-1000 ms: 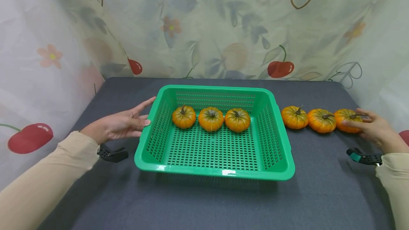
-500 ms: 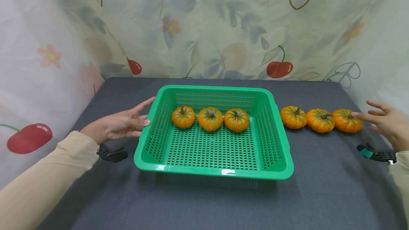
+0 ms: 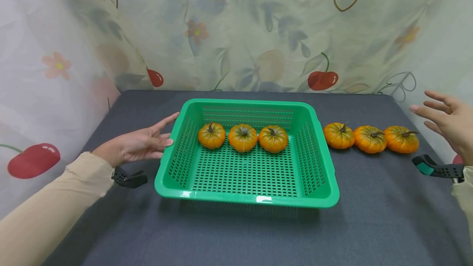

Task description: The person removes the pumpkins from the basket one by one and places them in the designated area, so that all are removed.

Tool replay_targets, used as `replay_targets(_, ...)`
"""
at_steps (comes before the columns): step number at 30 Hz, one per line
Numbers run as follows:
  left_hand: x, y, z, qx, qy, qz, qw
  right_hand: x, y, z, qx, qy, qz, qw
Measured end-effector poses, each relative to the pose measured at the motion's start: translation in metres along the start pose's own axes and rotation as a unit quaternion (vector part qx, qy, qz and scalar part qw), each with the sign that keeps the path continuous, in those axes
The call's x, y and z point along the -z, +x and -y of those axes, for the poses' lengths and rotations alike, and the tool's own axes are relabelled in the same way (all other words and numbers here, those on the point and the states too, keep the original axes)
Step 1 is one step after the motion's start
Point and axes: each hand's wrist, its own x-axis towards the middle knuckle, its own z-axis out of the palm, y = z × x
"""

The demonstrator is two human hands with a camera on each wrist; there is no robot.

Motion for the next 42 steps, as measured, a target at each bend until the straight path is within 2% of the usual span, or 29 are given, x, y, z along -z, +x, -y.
replay_targets(3,0.000,-0.001,0.000,-0.001,0.001,0.003,1.0000,-0.006,-0.014,0.026,0.031,-0.006,0.009,0.9995)
replay_targets(6,0.000,-0.001,0.000,-0.001,0.001,0.005,1.0000,-0.012,-0.022,0.042,0.061,-0.013,0.018,0.9979)
replay_targets(11,0.001,-0.001,0.000,-0.003,0.000,0.010,0.9999,-0.021,-0.031,0.067,0.092,0.021,0.024,0.9952)
replay_targets(14,0.002,-0.001,0.000,-0.005,0.001,0.012,0.9999,-0.027,-0.037,0.082,0.105,0.059,0.020,0.9925)
replay_targets(16,0.001,-0.001,0.000,-0.004,-0.002,0.012,0.9999,-0.033,-0.042,0.092,0.118,0.106,0.023,0.9871)
replay_targets(20,0.001,-0.001,0.000,-0.003,-0.002,0.011,0.9999,-0.045,-0.053,0.108,0.145,0.194,0.046,0.9692)
replay_targets(26,0.001,0.000,0.000,-0.003,-0.001,0.008,1.0000,-0.065,-0.063,0.127,0.173,0.248,0.096,0.9485)
replay_targets(29,0.001,0.001,-0.001,-0.001,0.001,0.001,1.0000,-0.076,-0.065,0.134,0.182,0.239,0.119,0.9465)
replay_targets(39,0.001,0.000,-0.002,-0.001,0.003,0.003,1.0000,-0.113,-0.069,0.163,0.180,0.153,0.176,0.9556)
replay_targets(42,0.000,-0.001,-0.001,-0.002,0.001,0.005,1.0000,-0.125,-0.068,0.169,0.182,0.135,0.200,0.9531)
